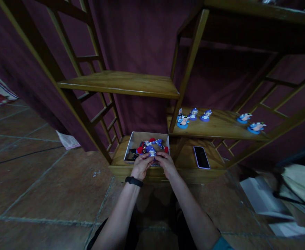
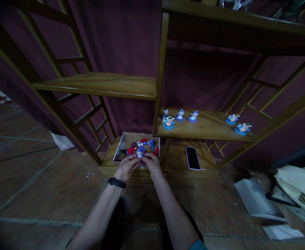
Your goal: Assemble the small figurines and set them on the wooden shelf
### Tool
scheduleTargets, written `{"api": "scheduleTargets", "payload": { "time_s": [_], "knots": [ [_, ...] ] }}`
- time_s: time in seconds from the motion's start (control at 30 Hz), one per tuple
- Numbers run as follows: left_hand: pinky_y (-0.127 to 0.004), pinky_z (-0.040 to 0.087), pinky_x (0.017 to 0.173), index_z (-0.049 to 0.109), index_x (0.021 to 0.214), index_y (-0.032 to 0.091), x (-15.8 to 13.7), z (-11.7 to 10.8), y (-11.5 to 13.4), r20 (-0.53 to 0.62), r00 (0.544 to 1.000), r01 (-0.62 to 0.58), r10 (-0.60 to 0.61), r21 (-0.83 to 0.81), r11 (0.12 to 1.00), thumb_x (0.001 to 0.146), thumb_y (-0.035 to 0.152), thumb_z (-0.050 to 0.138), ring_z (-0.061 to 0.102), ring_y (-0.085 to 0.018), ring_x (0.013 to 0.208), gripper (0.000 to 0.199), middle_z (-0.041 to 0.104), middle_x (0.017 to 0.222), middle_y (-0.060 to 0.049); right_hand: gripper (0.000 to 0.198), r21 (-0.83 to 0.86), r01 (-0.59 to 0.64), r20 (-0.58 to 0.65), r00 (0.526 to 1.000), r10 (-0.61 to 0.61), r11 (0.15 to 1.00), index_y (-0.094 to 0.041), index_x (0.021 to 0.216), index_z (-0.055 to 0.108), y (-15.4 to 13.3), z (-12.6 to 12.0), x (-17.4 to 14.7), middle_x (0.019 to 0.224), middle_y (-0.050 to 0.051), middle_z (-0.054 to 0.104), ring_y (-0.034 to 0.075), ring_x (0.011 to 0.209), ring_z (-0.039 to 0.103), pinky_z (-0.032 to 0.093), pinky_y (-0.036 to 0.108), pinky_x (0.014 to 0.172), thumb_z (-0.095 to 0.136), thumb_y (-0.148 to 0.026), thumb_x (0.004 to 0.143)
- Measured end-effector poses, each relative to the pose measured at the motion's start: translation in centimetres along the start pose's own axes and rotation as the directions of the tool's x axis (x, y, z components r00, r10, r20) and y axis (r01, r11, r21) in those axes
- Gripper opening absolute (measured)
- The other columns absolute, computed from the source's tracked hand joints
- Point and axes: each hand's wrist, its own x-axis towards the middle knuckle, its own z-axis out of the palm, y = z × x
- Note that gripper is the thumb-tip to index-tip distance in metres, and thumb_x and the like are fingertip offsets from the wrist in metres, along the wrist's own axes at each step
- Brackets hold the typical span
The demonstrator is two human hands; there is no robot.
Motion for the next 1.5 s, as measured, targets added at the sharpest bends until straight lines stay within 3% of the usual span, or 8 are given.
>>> {"api": "scheduleTargets", "payload": {
  "time_s": [0.6, 0.8, 0.9, 1.13, 1.5],
  "knots": [
    [-0.019, 0.051, 0.059, 0.064, 0.077, 0.011, 0.1, -0.4, -0.1, -0.005, 1.000, -0.003, 0.003, -0.005, 1.000, 0.060, -0.004, 0.069, 0.061, -0.008, 0.057, 0.023, 0.067, 0.067, -0.003, 0.025, 0.048, -0.031, 0.007, 0.999, 0.031, 0.998, -0.019, 0.073, 0.066, 0.1, 0.1, -0.1, 0.077, 0.001, 0.069, 0.018, 0.070, 0.063, 0.051, 0.033, 0.069, 0.073, -0.028, 0.051],
    [-0.018, 0.051, 0.061, 0.063, 0.076, 0.012, 0.2, -0.6, 0.4, 0.072, 0.996, 0.050, -0.048, -0.022, 0.999, 0.061, -0.002, 0.070, 0.062, -0.009, 0.061, 0.022, 0.068, 0.070, -0.003, 0.024, 0.018, -0.025, -0.008, 1.000, 0.025, 1.000, -0.019, 0.075, 0.067, -0.3, 0.1, -0.1, 0.082, 0.002, 0.068, 0.018, 0.076, 0.062, 0.050, 0.032, 0.072, 0.070, -0.028, 0.053],
    [-0.017, 0.049, 0.058, 0.063, 0.071, 0.012, 0.4, -0.7, 0.5, 0.065, 0.996, 0.052, -0.053, 0.007, 0.999, 0.058, -0.001, 0.072, 0.060, -0.007, 0.055, 0.021, 0.065, 0.062, 0.000, 0.024, -0.007, -0.012, 0.014, 1.000, 0.012, 1.000, -0.019, 0.077, 0.067, -0.6, 0.3, -0.3, 0.085, 0.002, 0.068, 0.018, 0.076, 0.062, 0.050, 0.033, 0.073, 0.070, -0.029, 0.054],
    [-0.017, 0.046, 0.055, 0.062, 0.065, 0.012, 0.7, -1.1, 0.2, 0.033, 0.999, 0.007, -0.008, 0.058, 0.998, 0.047, 0.004, 0.078, 0.058, -0.008, 0.055, 0.025, 0.065, 0.062, 0.000, 0.028, -0.048, 0.008, 0.006, 1.000, -0.008, 0.999, -0.019, 0.082, 0.067, -0.5, 0.3, -0.3, 0.082, 0.002, 0.068, 0.018, 0.076, 0.063, 0.050, 0.033, 0.072, 0.069, -0.029, 0.056],
    [-0.021, 0.041, 0.055, 0.066, 0.069, 0.011, 0.4, -0.5, -0.2, 0.110, 0.988, -0.122, 0.106, 0.154, 0.981, 0.043, 0.010, 0.077, 0.052, -0.008, 0.051, 0.028, 0.063, 0.057, 0.000, 0.028, -0.116, 0.045, 0.019, 0.999, -0.043, 0.992, -0.019, 0.086, 0.067, -0.1, 0.3, -0.2, 0.086, 0.002, 0.069, 0.019, 0.079, 0.063, 0.050, 0.033, 0.074, 0.064, -0.027, 0.059]
  ]
}}
